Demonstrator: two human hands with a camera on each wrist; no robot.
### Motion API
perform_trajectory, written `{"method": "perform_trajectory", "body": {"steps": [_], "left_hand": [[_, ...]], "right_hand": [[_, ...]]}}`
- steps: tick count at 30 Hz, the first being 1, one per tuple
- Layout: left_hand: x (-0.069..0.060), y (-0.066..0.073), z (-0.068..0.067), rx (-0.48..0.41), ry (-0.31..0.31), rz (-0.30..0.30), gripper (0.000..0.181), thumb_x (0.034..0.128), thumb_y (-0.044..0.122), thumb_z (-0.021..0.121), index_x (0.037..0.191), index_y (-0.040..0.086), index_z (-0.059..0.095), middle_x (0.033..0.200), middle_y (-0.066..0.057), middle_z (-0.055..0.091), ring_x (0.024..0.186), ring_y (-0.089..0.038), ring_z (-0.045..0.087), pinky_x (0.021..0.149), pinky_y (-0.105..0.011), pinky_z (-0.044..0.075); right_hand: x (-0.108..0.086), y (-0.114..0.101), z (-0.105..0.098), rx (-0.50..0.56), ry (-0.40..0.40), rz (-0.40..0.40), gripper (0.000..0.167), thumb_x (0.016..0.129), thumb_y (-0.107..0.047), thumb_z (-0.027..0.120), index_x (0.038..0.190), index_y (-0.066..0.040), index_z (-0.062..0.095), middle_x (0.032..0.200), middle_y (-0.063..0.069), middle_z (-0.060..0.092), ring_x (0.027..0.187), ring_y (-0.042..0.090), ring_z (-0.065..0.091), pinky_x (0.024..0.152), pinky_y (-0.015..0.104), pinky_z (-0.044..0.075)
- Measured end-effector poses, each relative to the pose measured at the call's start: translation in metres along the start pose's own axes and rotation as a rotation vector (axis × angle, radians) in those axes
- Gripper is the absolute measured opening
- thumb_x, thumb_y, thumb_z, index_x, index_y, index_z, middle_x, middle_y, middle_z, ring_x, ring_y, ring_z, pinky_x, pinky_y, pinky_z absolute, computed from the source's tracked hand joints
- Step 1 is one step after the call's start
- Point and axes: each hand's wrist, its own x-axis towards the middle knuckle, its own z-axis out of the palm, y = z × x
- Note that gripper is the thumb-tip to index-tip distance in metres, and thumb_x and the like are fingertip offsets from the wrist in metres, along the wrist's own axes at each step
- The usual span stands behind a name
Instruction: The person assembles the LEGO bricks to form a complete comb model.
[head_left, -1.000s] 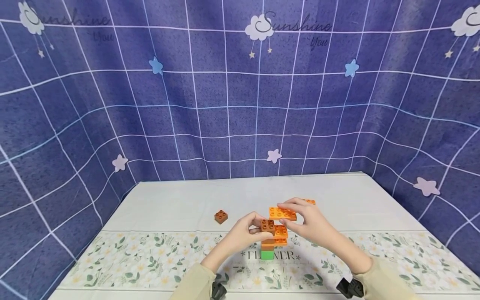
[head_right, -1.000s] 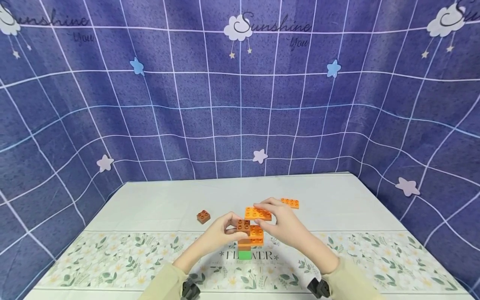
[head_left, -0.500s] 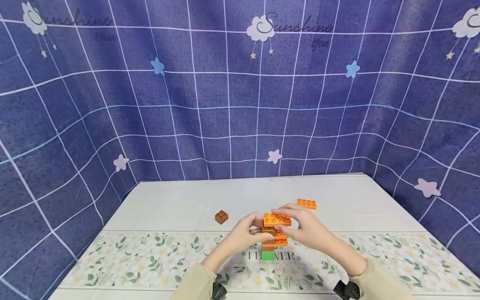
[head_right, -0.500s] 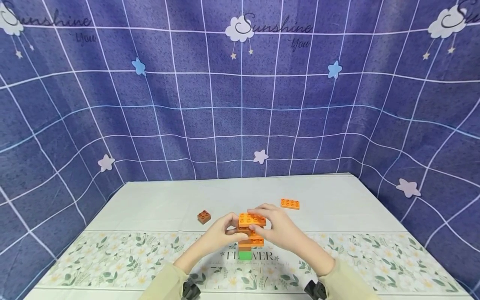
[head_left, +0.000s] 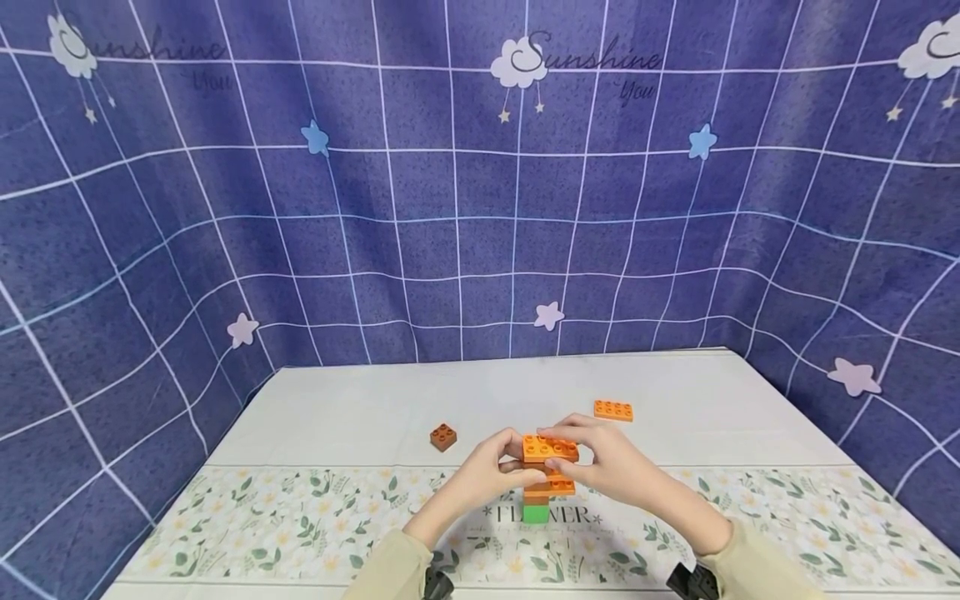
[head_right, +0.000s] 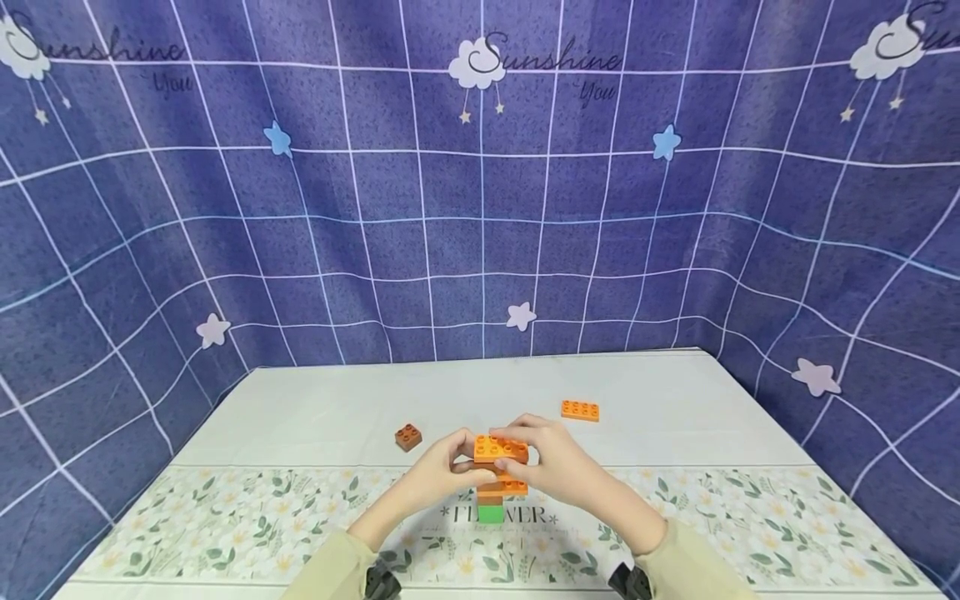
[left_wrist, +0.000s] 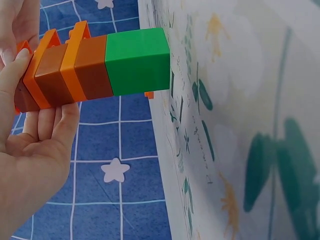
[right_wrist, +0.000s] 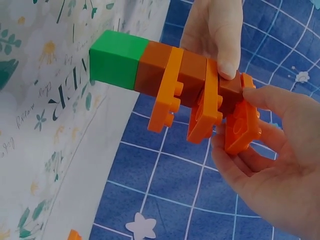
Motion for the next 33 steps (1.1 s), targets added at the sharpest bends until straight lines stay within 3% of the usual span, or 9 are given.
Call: {"method": "perform_trajectory", "body": {"steps": [14, 25, 33], "left_hand": [[0.0, -0.003, 0.0, 0.002, 0.003, 0.018, 0.035, 0.0827, 0.024, 0.073, 0.103, 0.007, 0.051, 0.105, -0.005, 0.059, 0.098, -0.017, 0.063, 0.084, -0.022, 0.054], [0.001, -0.006, 0.002, -0.039, -0.002, -0.003, 0.036, 0.0829, 0.023, 0.072, 0.106, 0.007, 0.051, 0.109, -0.006, 0.058, 0.104, -0.021, 0.063, 0.085, -0.024, 0.054], [0.0, -0.003, 0.002, -0.013, -0.006, -0.024, 0.036, 0.0828, 0.026, 0.072, 0.107, 0.009, 0.052, 0.107, -0.004, 0.059, 0.1, -0.02, 0.064, 0.083, -0.026, 0.055]], "right_hand": [[0.008, -0.002, -0.008, 0.01, -0.131, 0.014, 0.036, 0.088, -0.023, 0.066, 0.12, -0.006, 0.064, 0.096, -0.002, 0.06, 0.071, 0.003, 0.047, 0.056, 0.018, 0.047], [0.011, 0.002, -0.009, 0.028, -0.143, 0.011, 0.034, 0.083, -0.016, 0.07, 0.116, -0.009, 0.066, 0.088, -0.007, 0.056, 0.073, 0.004, 0.048, 0.065, 0.02, 0.048], [0.01, 0.003, -0.01, 0.08, -0.153, 0.046, 0.033, 0.084, -0.018, 0.069, 0.116, -0.011, 0.066, 0.09, -0.008, 0.057, 0.081, 0.005, 0.049, 0.072, 0.023, 0.049]]}}
